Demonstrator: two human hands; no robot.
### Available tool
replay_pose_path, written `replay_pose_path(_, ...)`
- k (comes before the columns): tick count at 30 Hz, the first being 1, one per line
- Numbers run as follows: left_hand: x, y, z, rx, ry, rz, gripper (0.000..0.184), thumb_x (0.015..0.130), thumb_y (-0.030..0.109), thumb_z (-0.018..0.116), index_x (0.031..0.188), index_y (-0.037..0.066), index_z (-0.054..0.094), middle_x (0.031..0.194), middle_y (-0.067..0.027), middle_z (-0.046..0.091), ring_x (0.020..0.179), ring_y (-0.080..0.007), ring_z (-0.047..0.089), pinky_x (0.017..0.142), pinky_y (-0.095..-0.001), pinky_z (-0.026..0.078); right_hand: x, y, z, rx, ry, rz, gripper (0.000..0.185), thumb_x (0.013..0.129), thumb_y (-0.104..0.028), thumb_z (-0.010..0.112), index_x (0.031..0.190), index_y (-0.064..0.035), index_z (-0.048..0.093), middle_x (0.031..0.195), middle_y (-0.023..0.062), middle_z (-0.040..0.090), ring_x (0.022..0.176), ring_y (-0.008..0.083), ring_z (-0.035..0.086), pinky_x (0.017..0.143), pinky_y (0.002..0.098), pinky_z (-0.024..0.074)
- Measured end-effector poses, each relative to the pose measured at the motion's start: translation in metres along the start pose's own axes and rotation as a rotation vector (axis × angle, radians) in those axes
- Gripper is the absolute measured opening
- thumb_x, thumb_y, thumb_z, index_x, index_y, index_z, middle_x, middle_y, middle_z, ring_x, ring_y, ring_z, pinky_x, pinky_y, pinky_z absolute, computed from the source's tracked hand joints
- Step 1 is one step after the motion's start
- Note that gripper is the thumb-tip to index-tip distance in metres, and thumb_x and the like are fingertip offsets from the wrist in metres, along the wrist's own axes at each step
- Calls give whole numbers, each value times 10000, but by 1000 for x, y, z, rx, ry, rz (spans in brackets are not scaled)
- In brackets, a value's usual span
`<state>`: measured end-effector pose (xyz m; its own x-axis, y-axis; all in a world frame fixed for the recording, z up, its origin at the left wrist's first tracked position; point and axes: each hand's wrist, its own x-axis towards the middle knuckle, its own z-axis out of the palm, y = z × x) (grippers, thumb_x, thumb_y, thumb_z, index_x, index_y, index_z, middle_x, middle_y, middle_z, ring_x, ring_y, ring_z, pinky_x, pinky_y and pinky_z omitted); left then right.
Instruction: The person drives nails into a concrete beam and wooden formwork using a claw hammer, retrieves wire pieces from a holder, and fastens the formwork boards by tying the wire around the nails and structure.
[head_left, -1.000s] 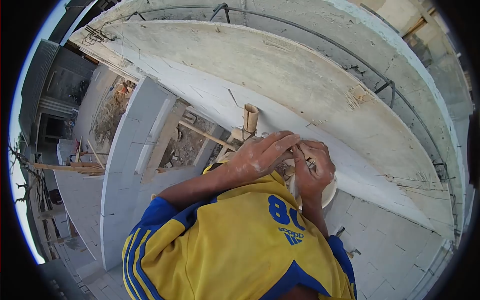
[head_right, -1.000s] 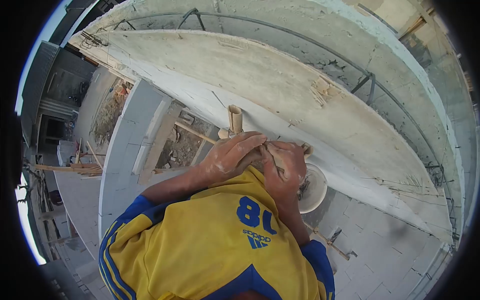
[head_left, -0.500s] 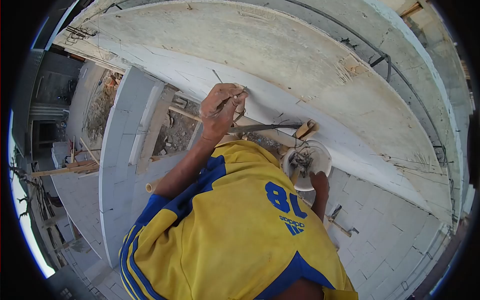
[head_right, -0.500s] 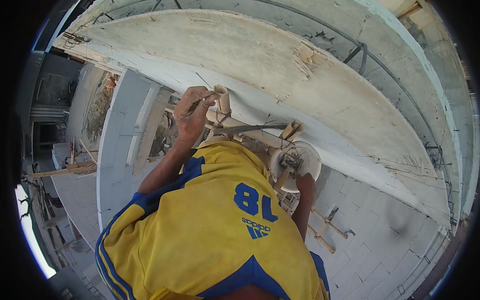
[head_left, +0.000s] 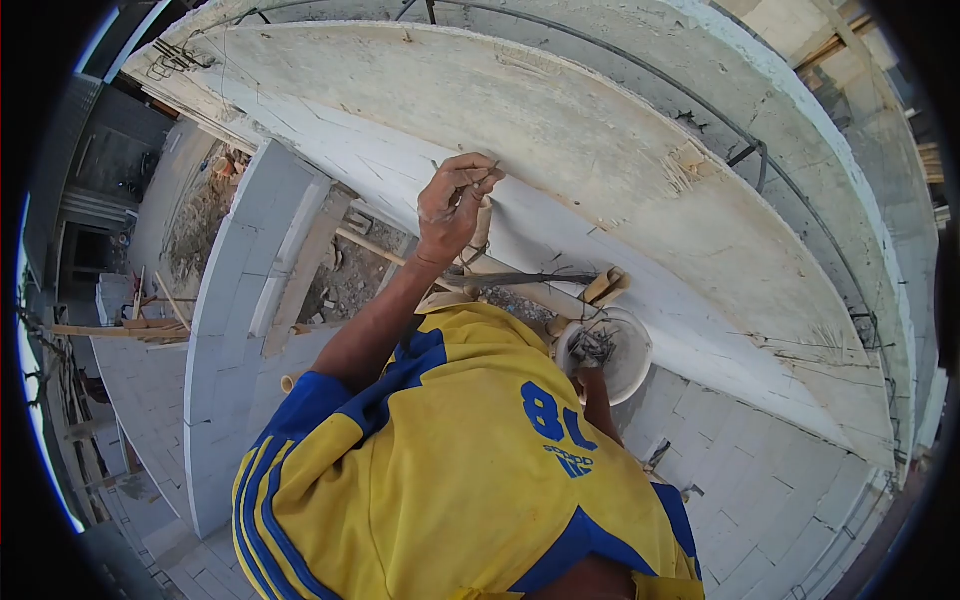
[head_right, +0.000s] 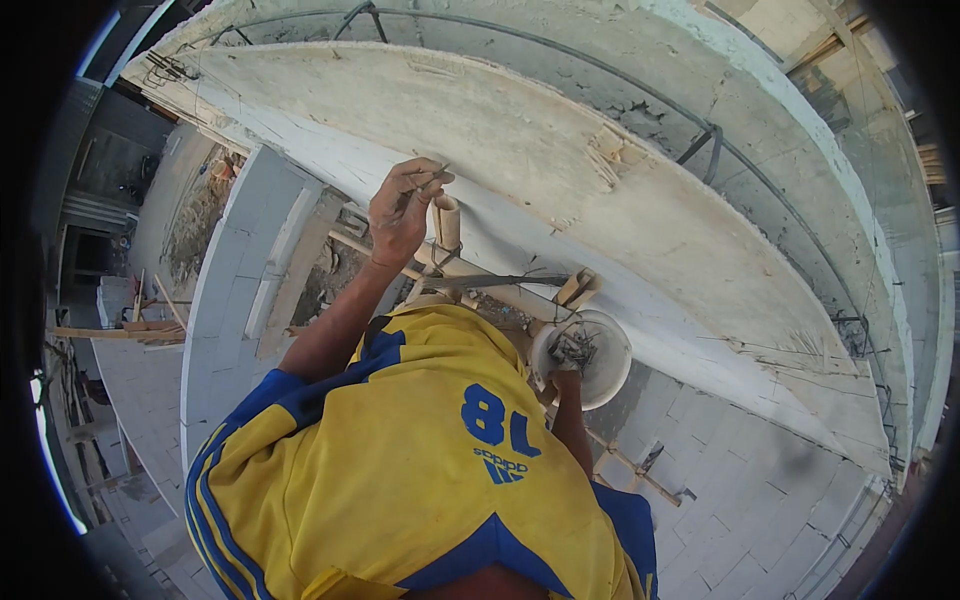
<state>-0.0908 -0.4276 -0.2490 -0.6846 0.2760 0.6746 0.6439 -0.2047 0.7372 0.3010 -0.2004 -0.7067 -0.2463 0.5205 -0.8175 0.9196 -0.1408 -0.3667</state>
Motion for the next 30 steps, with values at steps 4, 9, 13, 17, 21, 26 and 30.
replay_pose_path(4,-4,-2,1,-38,40,-76,171,889,-135,542,1022,-32,511,1117,-171,584,975,-235,668,782,-285,568,-38,-34,-35,-6,-209,-68,254,757,-179,654,848,58,660,745,162,677,624,271,661,583,411,516)
replay_pose_path(9,-6,-2,1,-6,21,-35,119,960,7,527,1066,-34,495,1137,-168,572,952,-222,659,738,-289,593,-154,-93,-96,178,-121,21,242,765,-170,642,812,67,631,692,147,644,519,250,611,515,392,489)
replay_pose_path(13,-3,-5,4,5,28,12,114,962,15,526,1054,-28,475,1145,-186,571,957,-229,656,723,-298,598,-221,-82,-124,82,80,-145,325,763,-192,694,927,73,599,723,119,628,557,213,612,515,370,479)
replay_pose_path(17,-3,-12,1,8,23,32,128,954,-7,528,1058,-10,454,1134,-201,581,963,-239,659,711,-296,602,-318,-131,-148,174,47,-437,217,807,-55,645,985,14,543,674,55,572,506,149,556,447,320,434)
replay_pose_path(21,6,-9,0,4,-7,-10,136,939,-20,547,1067,1,508,1116,-190,598,956,-234,665,699,-285,600,-341,-177,-146,91,-202,-530,376,799,-249,713,992,31,552,814,103,603,732,216,606,665,355,483)
replay_pose_path(26,13,-5,-14,358,-94,89,118,910,-33,586,1025,-17,600,1097,-164,612,954,-215,670,689,-262,594,-385,-257,-120,17,-257,-862,441,845,-318,659,1112,18,556,952,172,593,898,285,586,826,400,452)
replay_pose_path(30,6,-9,-7,87,-9,14,161,877,-89,595,1017,-11,606,1082,-158,614,939,-224,676,702,-262,580,-426,-311,-123,-129,-269,-1065,426,872,-320,627,1130,12,558,986,210,602,921,355,587,853,424,449)
